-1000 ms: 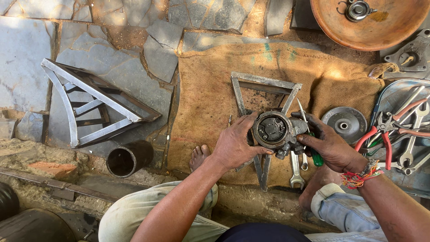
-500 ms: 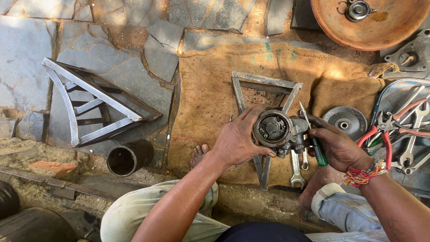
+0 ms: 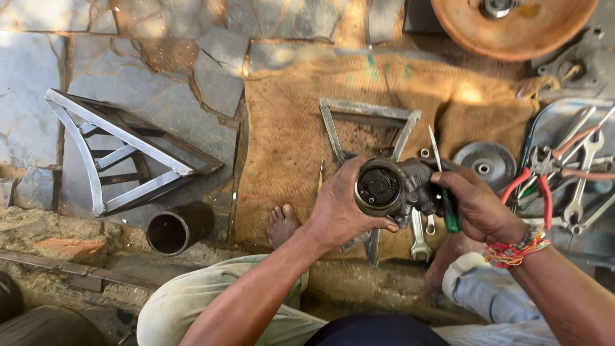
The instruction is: The person wipes a metal mechanical housing with a cloth, inserts a cylindrical internal component, and uses a wrench and a screwdriver to tighten fasteners on the assembly.
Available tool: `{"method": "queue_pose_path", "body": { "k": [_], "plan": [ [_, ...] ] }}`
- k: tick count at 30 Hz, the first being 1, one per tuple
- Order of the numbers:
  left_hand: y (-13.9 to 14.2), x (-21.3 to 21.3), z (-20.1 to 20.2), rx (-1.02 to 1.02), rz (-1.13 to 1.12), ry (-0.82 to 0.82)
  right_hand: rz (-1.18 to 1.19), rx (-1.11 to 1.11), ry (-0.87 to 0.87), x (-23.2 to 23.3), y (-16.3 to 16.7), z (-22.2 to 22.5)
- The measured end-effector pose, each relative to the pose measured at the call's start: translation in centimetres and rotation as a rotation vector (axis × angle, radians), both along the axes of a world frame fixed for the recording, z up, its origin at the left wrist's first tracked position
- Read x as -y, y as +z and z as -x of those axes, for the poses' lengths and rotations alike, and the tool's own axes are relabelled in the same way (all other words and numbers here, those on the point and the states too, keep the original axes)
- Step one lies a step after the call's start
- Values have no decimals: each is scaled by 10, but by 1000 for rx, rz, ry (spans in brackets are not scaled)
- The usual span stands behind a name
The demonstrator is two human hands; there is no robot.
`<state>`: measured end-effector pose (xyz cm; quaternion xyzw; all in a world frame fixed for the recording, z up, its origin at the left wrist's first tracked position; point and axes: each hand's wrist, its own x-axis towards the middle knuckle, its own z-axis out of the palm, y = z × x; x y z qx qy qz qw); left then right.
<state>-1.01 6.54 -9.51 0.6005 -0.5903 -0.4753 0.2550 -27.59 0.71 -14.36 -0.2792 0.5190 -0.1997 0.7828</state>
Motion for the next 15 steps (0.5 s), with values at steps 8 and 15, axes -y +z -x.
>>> {"method": "queue_pose_path", "body": {
  "k": [8,15],
  "plan": [
    [17,-23,6,264,52,-59,-134,-90,-43,-25,-6,-11],
    [-11,-24,-7,-2,-53,65,-32,-251,158,-33,3,-29]
  ]
}}
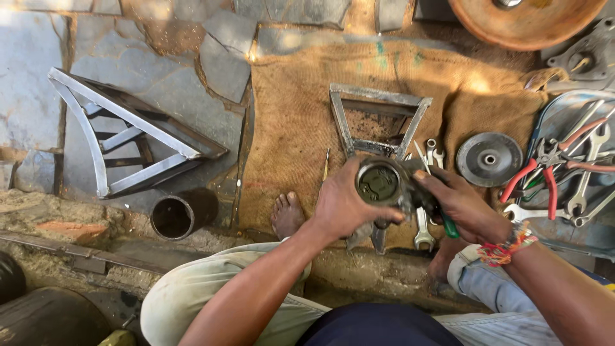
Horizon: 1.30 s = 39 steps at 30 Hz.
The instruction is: The person wipes a metal mechanical housing with a cloth, inserts a cylindrical internal component, and uses a wrench and a screwdriver to tighten fasteners on the assembly.
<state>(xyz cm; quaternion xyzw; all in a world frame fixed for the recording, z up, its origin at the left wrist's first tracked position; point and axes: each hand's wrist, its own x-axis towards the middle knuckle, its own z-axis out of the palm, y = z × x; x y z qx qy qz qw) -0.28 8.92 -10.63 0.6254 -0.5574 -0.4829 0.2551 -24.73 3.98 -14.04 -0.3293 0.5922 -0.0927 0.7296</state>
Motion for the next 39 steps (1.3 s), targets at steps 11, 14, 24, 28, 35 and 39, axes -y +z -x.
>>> {"method": "queue_pose_path", "body": {
  "k": [11,14,24,28,35,39],
  "plan": [
    [-45,32,-21,-47,-321,336,142,-214,130,33,23,-25],
    [-51,36,-24,147,-243,274,132,-142,68,31,16,-24],
    [-40,46,-27,89,-177,217,427,-684,250,12,-67,38],
    [-36,45,-26,101,-202,235,298,-629,409,-3,-77,44],
    [-34,51,-30,-18,-314,288,263,-194,153,3,-22,-40],
    [-47,44,-26,-48,-221,327,63,140,-186,12,-8,-61]
  ]
}}
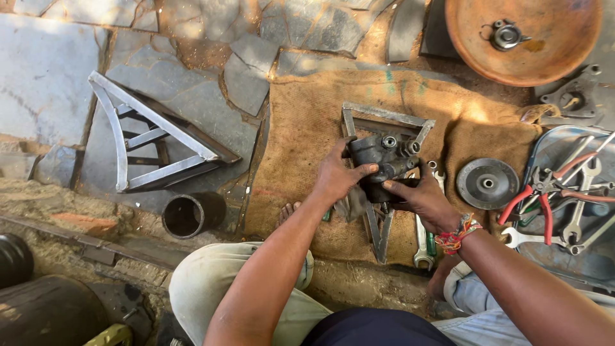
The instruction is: The person wipes a metal mechanical housing with a cloth, inserts a cylindrical internal component, and uses a wrench and a screwdriver to tighten fasteners on the assembly.
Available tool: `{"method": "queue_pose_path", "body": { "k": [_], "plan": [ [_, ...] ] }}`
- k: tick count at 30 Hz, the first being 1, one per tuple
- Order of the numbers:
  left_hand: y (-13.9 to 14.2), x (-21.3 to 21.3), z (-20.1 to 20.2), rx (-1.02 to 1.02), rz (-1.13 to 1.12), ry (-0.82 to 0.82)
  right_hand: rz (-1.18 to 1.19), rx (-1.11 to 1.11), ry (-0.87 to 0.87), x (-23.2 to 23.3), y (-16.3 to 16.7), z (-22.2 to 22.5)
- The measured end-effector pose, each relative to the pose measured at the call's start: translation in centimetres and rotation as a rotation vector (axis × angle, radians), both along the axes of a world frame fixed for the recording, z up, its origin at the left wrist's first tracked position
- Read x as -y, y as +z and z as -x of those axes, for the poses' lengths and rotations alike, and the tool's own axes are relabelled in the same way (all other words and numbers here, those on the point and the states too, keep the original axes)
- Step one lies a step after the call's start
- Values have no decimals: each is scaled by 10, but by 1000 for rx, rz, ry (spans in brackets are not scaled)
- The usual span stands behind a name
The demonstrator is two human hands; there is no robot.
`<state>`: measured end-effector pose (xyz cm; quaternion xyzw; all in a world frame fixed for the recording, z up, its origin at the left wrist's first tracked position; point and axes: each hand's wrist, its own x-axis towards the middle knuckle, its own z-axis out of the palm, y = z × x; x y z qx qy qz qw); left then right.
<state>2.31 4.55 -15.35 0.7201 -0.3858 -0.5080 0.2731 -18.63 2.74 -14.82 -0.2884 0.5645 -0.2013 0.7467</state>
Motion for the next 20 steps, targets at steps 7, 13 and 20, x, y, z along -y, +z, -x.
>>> {"method": "queue_pose_path", "body": {
  "k": [7,13,20],
  "plan": [
    [-28,2,2,-59,130,66,161,114,72,13,-15,0],
    [-21,7,13,-95,67,153,4,122,-97,16,-15,-19],
    [53,-10,21,206,178,-22,48,215,25,12,3,-9]
  ]
}}
